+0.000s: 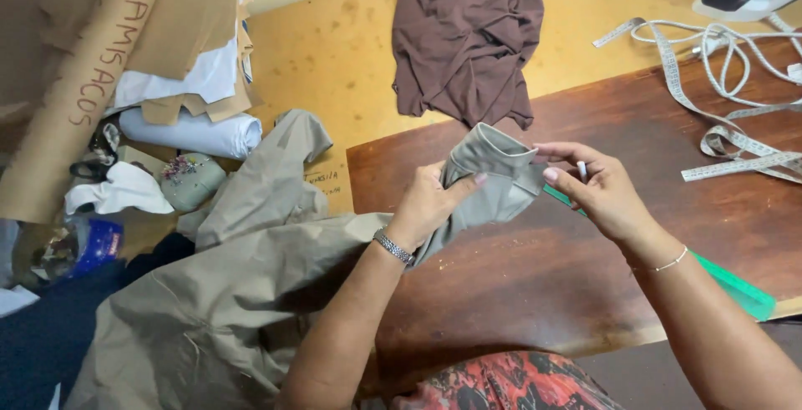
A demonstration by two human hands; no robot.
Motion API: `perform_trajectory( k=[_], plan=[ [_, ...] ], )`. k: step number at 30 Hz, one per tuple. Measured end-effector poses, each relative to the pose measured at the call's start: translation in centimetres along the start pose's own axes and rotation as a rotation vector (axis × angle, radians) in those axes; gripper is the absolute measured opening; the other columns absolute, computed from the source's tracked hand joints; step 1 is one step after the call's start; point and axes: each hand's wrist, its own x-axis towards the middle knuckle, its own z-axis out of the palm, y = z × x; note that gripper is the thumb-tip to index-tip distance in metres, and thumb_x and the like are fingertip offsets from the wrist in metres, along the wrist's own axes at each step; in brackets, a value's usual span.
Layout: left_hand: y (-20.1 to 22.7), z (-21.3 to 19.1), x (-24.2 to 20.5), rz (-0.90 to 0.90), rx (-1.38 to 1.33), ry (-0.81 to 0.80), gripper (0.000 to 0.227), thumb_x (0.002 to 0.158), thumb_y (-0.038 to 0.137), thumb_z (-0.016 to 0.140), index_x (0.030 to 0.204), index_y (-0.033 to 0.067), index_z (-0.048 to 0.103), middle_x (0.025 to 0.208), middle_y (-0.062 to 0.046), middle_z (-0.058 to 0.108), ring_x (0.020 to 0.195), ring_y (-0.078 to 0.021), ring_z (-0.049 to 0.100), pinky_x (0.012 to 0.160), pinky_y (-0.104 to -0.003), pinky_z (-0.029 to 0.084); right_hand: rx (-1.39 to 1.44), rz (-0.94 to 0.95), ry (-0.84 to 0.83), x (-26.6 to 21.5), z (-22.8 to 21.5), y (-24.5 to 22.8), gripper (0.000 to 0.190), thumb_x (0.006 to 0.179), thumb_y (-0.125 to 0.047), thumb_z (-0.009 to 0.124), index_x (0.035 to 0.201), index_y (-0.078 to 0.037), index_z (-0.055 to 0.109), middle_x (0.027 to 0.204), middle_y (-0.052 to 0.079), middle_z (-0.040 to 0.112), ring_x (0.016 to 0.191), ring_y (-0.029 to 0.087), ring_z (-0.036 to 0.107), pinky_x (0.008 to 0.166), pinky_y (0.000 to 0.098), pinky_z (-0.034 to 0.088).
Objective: Marking sewing lines on a pair of khaki trousers using a ruler and chalk on a workbench
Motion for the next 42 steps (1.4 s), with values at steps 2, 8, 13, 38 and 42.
perform_trajectory(
  k=[2,8,13,38,42],
  plan=[
    [-2.2,0.2,0.4,-0.016,-0.11,-0.002,0.028,0.086,0.037,0.082,0.101,0.0144,0.081,0.08,-0.005,0.079,0.078,-0.0158,0.074,0.062,-0.032,0.058,-0.027,0.014,-0.002,0.3,-0.2,2.0,0.038,0.088,-0.009,0.075,0.126,-0.007,0.072,0.093,0.011,0.074,0.045,0.006,0.048,0.044,0.0187,0.044],
    [-5.1,-0.1,0.9,-0.049,-0.206,0.08,0.023,0.086,0.032,0.082,0.079,0.0123,0.074,0.063,0.001,0.062,0.067,-0.0097,0.054,0.058,-0.031,0.05,0.086,0.057,0.026,1.2,1.0,2.7,0.032,0.091,-0.008,0.073,0.121,-0.001,0.065,0.096,0.01,0.066,0.039,0.005,0.041,0.036,0.0199,0.038],
    [-4.1,0.2,0.3,-0.013,0.006,0.1,0.022,0.087,0.033,0.079,0.075,0.0154,0.071,0.055,0.0,0.057,0.055,-0.0115,0.052,0.051,-0.031,0.046,0.069,0.087,0.073,2.1,2.3,1.5,0.025,0.088,0.0,0.074,0.111,0.002,0.065,0.07,0.009,0.064,0.038,0.006,0.042,0.036,0.0191,0.034],
    [-3.8,2.3,-4.3,0.246,-0.058,-0.167,0.02,0.097,0.014,0.062,0.111,0.0154,0.076,0.082,-0.008,0.077,0.082,-0.0123,0.073,0.082,-0.037,0.059,-0.374,0.22,-0.183,-12.5,2.6,10.3,0.015,0.085,-0.021,0.078,0.081,-0.006,0.081,0.05,0.014,0.069,0.045,0.015,0.058,0.042,0.0315,0.046],
    [-10.7,6.4,-2.1,0.069,0.556,-0.283,0.018,0.095,0.028,0.062,0.104,0.0203,0.075,0.084,-0.008,0.076,0.086,-0.0336,0.076,0.075,-0.046,0.058,0.171,0.86,-0.243,-15.7,4.8,9.9,0.032,0.1,-0.016,0.066,0.073,0.002,0.066,0.038,0.004,0.043,0.03,0.014,0.047,0.031,0.025,0.039]
  ],
)
